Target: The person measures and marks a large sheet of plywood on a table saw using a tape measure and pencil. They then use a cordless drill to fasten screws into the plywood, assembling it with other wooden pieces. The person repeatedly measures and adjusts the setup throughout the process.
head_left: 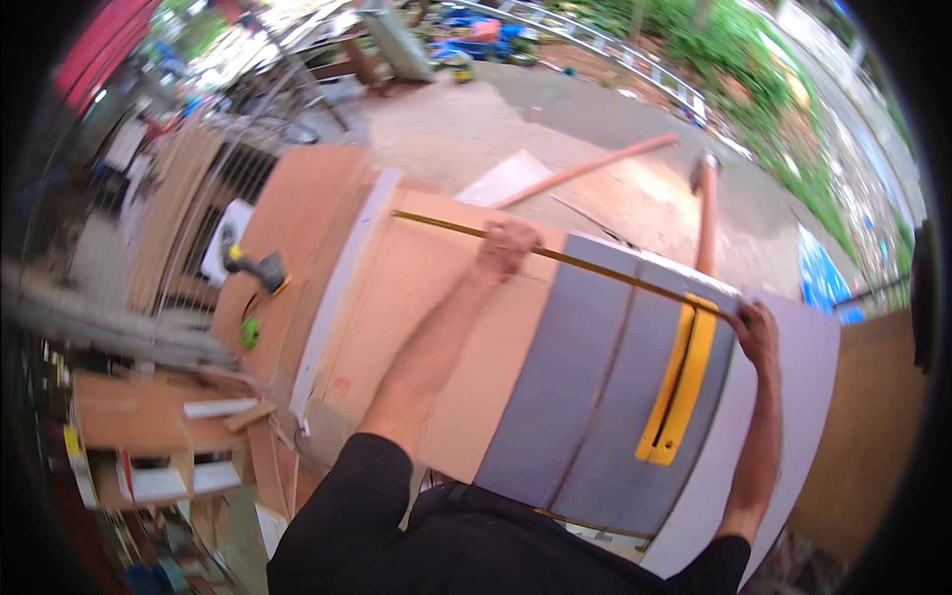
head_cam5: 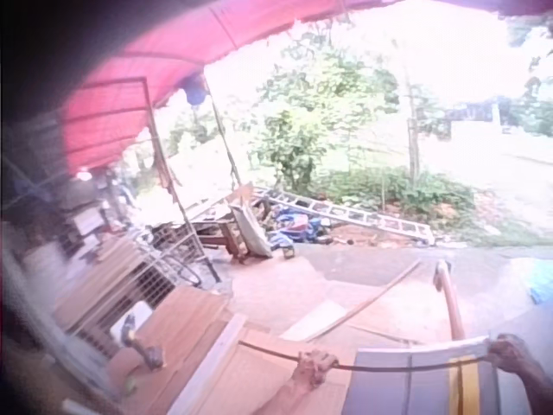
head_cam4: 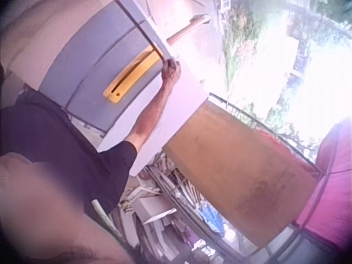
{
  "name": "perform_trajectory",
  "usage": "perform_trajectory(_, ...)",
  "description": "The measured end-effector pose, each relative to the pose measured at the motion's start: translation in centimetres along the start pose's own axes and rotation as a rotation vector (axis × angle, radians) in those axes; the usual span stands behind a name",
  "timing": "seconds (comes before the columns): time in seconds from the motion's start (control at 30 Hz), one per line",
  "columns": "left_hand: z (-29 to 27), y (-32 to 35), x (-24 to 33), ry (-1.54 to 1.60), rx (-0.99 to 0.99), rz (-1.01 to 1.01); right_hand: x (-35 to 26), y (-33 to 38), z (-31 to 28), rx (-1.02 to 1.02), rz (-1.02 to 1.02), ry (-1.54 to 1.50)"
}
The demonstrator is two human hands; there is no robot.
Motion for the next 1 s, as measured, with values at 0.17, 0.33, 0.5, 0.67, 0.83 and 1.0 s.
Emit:
perform_trajectory(0.17,2.7,-1.2,-5.0,0.018,0.128,0.088,0.2,-4.2,4.6,0.059,-0.018,0.021)
perform_trajectory(0.33,2.0,-0.9,-4.9,-0.120,-0.009,-0.013,-0.5,-4.0,6.7,-0.023,0.091,0.046)
perform_trajectory(0.5,2.6,-0.4,-4.2,-0.070,-0.027,-0.083,-1.0,-3.4,7.0,-0.052,0.118,0.068)
perform_trajectory(0.67,3.1,-0.3,-4.4,-0.088,0.007,-0.057,-1.7,-3.1,7.6,-0.050,0.147,0.127)
perform_trajectory(0.83,3.4,-0.3,-4.5,-0.074,0.026,-0.041,-2.5,-3.9,7.3,-0.135,0.254,0.130)
perform_trajectory(1.0,3.3,-0.5,-4.4,-0.068,0.016,-0.036,-2.9,-6.6,6.4,-0.362,0.391,0.167)
Point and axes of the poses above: each hand's wrist, its own y-axis away from the middle knuckle, its own z-axis out of the palm, x = y × z, the point moved 1 cm from there along -y, towards the middle knuckle
